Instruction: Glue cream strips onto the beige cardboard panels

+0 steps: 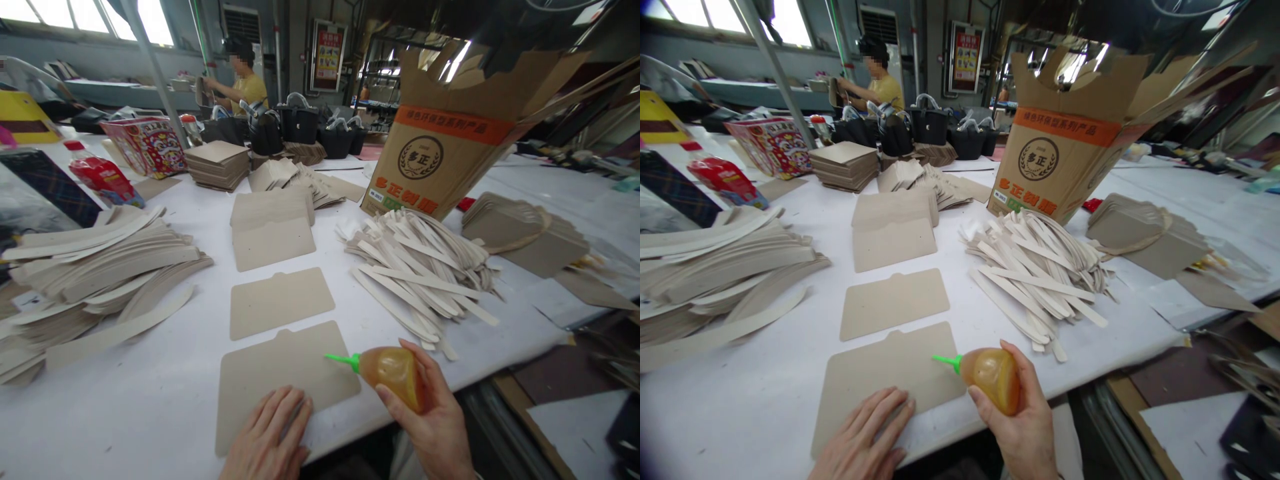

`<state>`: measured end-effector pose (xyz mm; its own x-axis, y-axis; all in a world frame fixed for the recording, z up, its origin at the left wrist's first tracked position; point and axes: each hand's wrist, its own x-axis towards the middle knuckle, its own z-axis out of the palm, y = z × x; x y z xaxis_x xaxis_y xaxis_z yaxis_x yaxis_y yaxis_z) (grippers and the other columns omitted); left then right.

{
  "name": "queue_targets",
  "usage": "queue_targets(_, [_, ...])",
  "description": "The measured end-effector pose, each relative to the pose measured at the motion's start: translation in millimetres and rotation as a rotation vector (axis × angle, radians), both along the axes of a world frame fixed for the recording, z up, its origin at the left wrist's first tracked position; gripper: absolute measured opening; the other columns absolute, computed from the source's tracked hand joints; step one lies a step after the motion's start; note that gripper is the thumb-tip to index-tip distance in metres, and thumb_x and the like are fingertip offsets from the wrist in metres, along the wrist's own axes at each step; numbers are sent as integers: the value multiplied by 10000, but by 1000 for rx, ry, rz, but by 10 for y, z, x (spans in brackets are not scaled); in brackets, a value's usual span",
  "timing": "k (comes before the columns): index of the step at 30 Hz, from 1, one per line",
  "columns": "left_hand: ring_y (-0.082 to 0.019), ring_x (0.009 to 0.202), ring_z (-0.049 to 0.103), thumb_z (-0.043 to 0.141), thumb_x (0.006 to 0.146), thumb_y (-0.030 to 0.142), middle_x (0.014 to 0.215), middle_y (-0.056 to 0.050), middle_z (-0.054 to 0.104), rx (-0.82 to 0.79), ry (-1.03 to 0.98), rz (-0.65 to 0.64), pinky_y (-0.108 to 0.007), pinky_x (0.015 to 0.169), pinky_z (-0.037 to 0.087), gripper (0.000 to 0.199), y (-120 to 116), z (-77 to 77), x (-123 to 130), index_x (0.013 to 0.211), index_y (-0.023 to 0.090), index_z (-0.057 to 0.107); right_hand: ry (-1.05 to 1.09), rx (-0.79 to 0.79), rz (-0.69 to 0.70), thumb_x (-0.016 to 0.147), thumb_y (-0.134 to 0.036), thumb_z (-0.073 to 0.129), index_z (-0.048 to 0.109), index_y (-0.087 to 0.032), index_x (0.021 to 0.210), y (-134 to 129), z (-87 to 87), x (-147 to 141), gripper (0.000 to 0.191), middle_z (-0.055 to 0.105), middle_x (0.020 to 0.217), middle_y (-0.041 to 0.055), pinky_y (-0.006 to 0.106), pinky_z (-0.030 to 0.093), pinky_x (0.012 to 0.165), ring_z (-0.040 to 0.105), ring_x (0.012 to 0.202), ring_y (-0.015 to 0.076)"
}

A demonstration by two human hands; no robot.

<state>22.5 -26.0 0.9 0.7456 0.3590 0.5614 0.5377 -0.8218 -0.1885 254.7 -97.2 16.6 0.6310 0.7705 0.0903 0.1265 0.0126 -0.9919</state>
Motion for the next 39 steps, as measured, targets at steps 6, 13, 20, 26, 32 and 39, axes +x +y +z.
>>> queue_targets(6, [-128,1009,558,259,966,334,1093,37,628,-11,3,-19,-240,852,458,393,5,-31,-12,1101,255,619,-109,28,26,625,-313,772,467,-208,1229,13,-74,64,685,588,1170,73,243,542,804,600,1008,239])
queue_targets(13, [-139,943,607,215,967,272,1052,11,655,87,98,-20,-264,769,511,441,18,1,9,1062,230,644,-208,14,28,649,-337,758,472,-210,1230,14,-90,67,660,579,1194,70,241,548,810,591,1035,242])
queue_targets(20, [-126,969,594,246,970,349,1073,31,647,75,66,-22,-255,790,499,418,48,-41,-11,1044,232,641,-277,5,5,647,-366,752,491,-223,1212,44,-93,53,638,584,1182,53,240,543,824,602,1011,229])
queue_targets(26, [-120,991,563,250,974,359,1082,42,635,21,14,-18,-249,829,456,408,38,-66,3,1051,239,633,-353,6,-16,667,-390,735,492,-217,1205,58,-65,44,615,606,1133,47,236,553,793,617,965,219])
queue_targets(32, [-122,993,559,245,975,358,1078,46,637,18,16,-19,-253,836,450,418,24,-62,3,1041,241,640,-389,0,11,675,-399,730,487,-219,1221,53,-72,56,625,597,1156,55,263,550,823,607,996,233])
queue_targets(39, [-120,999,560,271,969,368,1095,56,634,13,23,-11,-240,823,468,393,28,-65,-8,1060,251,634,-390,-1,15,678,-400,727,488,-233,1220,50,-76,77,615,591,1165,48,264,541,839,606,998,225])
